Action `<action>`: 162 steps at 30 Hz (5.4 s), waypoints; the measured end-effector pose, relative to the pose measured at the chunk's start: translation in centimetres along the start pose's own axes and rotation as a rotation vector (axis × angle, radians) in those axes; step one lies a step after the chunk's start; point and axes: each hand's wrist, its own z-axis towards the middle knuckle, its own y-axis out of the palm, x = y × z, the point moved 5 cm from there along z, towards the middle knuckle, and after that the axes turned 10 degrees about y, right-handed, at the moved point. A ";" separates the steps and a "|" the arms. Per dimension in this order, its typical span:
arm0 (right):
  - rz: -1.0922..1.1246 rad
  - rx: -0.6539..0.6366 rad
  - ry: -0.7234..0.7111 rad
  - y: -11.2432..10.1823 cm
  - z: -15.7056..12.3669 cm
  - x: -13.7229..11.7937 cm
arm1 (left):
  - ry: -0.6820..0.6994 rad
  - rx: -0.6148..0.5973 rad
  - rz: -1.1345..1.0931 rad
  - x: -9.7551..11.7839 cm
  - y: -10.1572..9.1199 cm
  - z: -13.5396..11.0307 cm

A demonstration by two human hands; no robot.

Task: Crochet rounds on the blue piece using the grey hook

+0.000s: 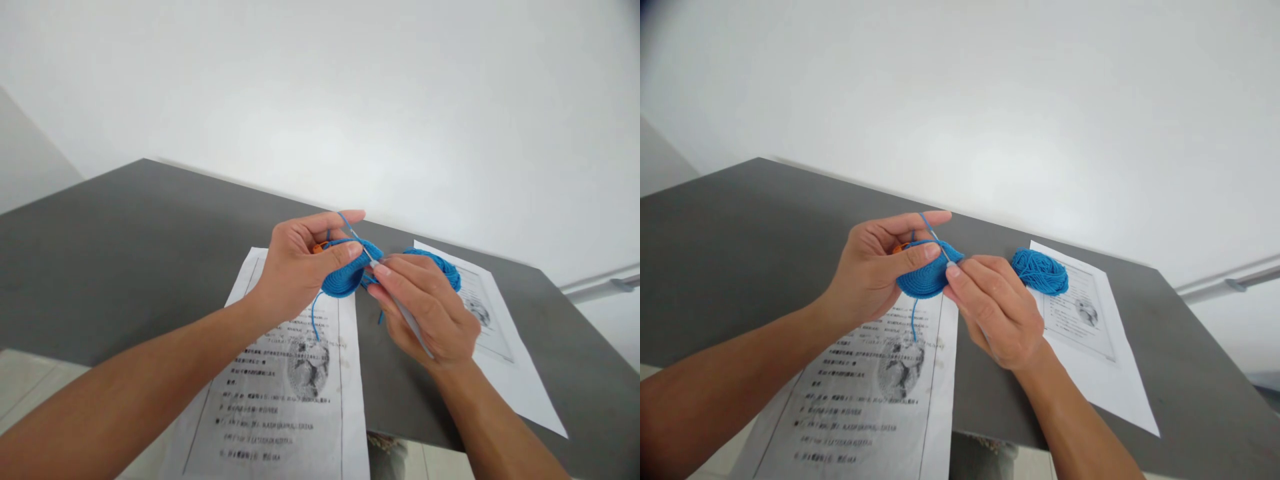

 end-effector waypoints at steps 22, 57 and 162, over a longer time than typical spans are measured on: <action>-0.117 -0.260 -0.133 -1.5 -0.6 0.6 | 0.107 -0.175 0.738 2.4 -0.3 1.7; 0.147 -0.224 0.112 -2.7 0.7 1.1 | 0.073 -0.393 0.688 1.9 -0.3 1.8; 0.862 0.161 0.943 0.1 -1.4 4.2 | 0.096 -0.053 0.576 0.7 0.6 -0.4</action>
